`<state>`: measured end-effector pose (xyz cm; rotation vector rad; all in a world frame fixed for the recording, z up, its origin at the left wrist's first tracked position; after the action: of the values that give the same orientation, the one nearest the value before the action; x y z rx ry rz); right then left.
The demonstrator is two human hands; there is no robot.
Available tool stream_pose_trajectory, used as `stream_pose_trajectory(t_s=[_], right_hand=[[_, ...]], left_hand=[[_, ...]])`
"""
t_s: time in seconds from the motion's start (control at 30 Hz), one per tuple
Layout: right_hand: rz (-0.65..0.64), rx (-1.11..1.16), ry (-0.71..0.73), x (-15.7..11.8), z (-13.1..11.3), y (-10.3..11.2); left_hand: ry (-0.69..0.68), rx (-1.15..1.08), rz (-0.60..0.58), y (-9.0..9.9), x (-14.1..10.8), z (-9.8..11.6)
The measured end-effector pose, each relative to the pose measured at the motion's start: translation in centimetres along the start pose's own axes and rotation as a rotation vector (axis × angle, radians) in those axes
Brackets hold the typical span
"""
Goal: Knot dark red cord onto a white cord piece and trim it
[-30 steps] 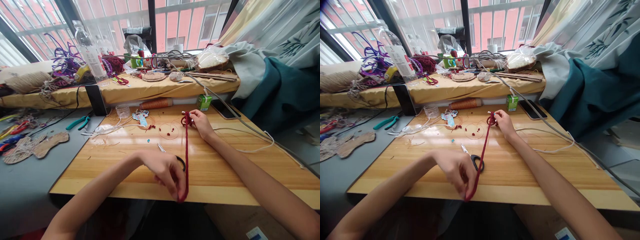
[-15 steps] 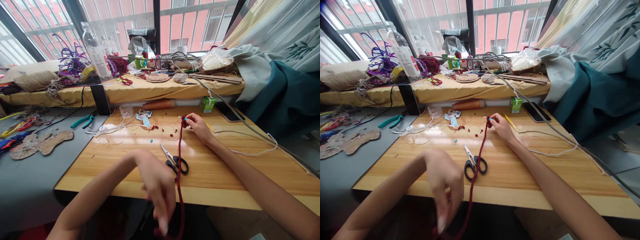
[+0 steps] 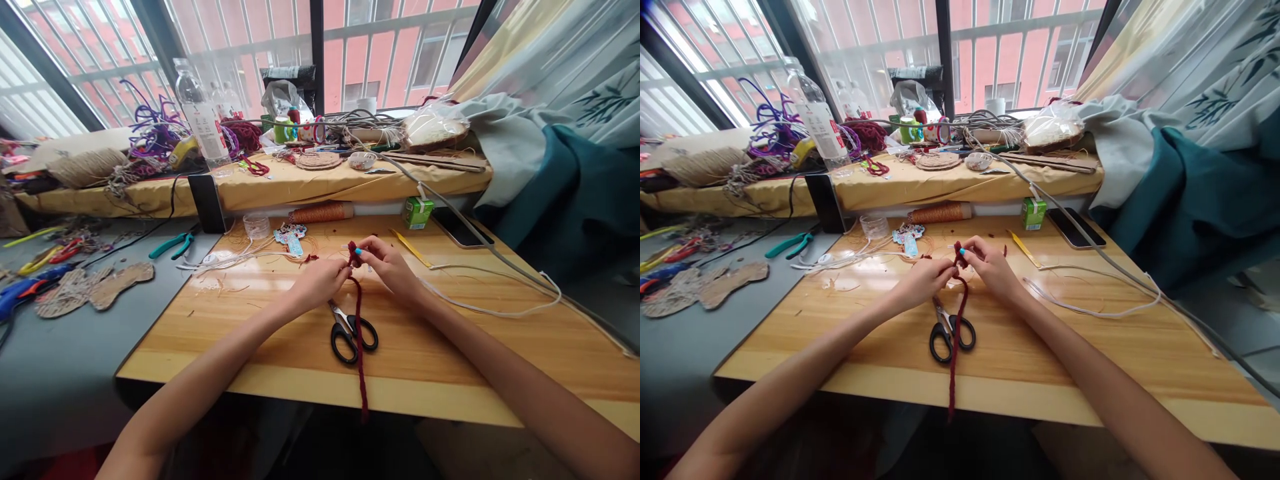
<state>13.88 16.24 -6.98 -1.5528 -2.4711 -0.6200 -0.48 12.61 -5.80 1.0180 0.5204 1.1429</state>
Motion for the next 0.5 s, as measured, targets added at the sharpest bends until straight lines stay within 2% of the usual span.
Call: stream_pose_trajectory(t_s=[0.1, 0.27, 0.5], right_hand=[[0.046, -0.029, -0.023, 0.3, 0.6, 0.4], [0.209, -0.033, -0.093, 0.8, 1.4, 1.5], [0.194, -0.027, -0.095, 0.8, 1.7, 1.6]], left_hand=[[-0.006, 0.036, -0.048, 0.1, -0.1, 0.1], [-0.092, -0.002, -0.179, -0.1, -0.3, 0.8], [-0.155, -0.161, -0.356, 0.8, -0.9, 2.0]])
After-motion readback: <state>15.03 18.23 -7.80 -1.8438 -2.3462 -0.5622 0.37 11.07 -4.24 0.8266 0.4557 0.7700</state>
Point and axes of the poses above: each hand's wrist, its own x-axis towards the middle knuckle, its own y-axis out of the back of the hand, z = x × y, the point moved 1 cm from there along x, towards the middle knuckle
